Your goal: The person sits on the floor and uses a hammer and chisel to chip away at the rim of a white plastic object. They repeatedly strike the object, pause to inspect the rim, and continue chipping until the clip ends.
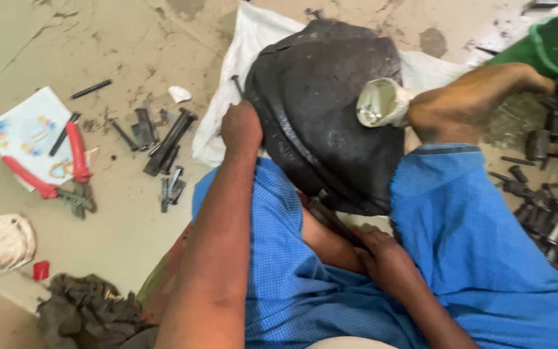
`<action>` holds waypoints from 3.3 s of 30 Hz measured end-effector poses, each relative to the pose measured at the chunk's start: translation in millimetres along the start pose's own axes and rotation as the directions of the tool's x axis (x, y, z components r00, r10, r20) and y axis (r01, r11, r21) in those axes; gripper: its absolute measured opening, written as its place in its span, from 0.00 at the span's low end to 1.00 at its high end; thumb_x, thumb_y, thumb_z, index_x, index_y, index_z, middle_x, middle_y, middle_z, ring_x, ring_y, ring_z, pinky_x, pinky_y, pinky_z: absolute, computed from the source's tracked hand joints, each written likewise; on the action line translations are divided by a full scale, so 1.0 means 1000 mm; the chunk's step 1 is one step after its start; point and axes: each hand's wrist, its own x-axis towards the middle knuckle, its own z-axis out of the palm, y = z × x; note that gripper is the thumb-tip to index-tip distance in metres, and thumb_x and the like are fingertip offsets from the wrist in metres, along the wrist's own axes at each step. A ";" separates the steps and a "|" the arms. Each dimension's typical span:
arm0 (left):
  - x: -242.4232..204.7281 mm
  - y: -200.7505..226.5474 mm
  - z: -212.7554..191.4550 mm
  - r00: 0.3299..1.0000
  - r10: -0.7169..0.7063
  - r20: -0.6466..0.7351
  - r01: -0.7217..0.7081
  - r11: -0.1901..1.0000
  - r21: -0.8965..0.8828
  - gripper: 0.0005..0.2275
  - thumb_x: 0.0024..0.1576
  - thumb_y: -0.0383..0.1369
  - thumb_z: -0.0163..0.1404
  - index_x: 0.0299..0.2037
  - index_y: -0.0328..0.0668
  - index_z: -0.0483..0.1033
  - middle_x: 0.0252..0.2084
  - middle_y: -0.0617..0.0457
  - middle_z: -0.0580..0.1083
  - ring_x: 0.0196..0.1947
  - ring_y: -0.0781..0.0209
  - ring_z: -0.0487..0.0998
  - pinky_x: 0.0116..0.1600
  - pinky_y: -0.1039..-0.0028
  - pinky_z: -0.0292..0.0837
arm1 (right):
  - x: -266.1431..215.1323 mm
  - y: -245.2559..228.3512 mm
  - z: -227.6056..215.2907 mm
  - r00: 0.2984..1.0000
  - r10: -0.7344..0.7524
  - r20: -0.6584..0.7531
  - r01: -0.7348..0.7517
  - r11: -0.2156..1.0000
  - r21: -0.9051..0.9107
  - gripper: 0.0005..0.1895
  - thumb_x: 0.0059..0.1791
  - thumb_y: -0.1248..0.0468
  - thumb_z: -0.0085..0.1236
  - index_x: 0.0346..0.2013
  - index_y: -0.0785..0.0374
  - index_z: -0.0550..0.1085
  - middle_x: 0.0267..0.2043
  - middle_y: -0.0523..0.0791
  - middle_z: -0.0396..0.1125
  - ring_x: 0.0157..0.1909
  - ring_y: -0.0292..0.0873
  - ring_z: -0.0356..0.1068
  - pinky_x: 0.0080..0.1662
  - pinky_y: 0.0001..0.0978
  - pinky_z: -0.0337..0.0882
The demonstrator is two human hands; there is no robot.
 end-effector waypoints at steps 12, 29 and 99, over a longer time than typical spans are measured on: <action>-0.023 0.038 -0.050 0.990 -0.092 0.105 0.098 0.994 -0.056 0.21 0.52 0.26 0.55 0.56 0.40 0.66 0.39 0.34 0.78 0.42 0.33 0.80 0.46 0.49 0.75 | -0.002 -0.022 -0.015 0.995 0.099 -0.006 -0.099 0.993 0.058 0.26 0.47 0.62 0.57 0.61 0.56 0.72 0.51 0.52 0.72 0.55 0.56 0.70 0.55 0.43 0.70; -0.029 0.045 -0.063 0.997 -0.066 0.049 0.075 0.971 -0.226 0.04 0.56 0.29 0.60 0.36 0.37 0.80 0.38 0.37 0.80 0.43 0.36 0.81 0.49 0.53 0.75 | -0.007 -0.014 -0.004 0.985 0.169 -0.027 -0.165 0.981 0.098 0.20 0.46 0.61 0.61 0.53 0.61 0.76 0.46 0.54 0.74 0.50 0.57 0.73 0.52 0.44 0.71; -0.034 0.199 0.035 0.878 0.415 -0.239 -0.401 0.362 -0.841 0.07 0.54 0.25 0.47 0.27 0.35 0.78 0.29 0.36 0.76 0.33 0.39 0.81 0.37 0.56 0.75 | 0.058 0.012 -0.081 0.640 0.212 -0.738 0.168 0.899 0.404 0.21 0.62 0.68 0.51 0.68 0.78 0.65 0.33 0.54 0.72 0.32 0.43 0.69 0.38 0.32 0.69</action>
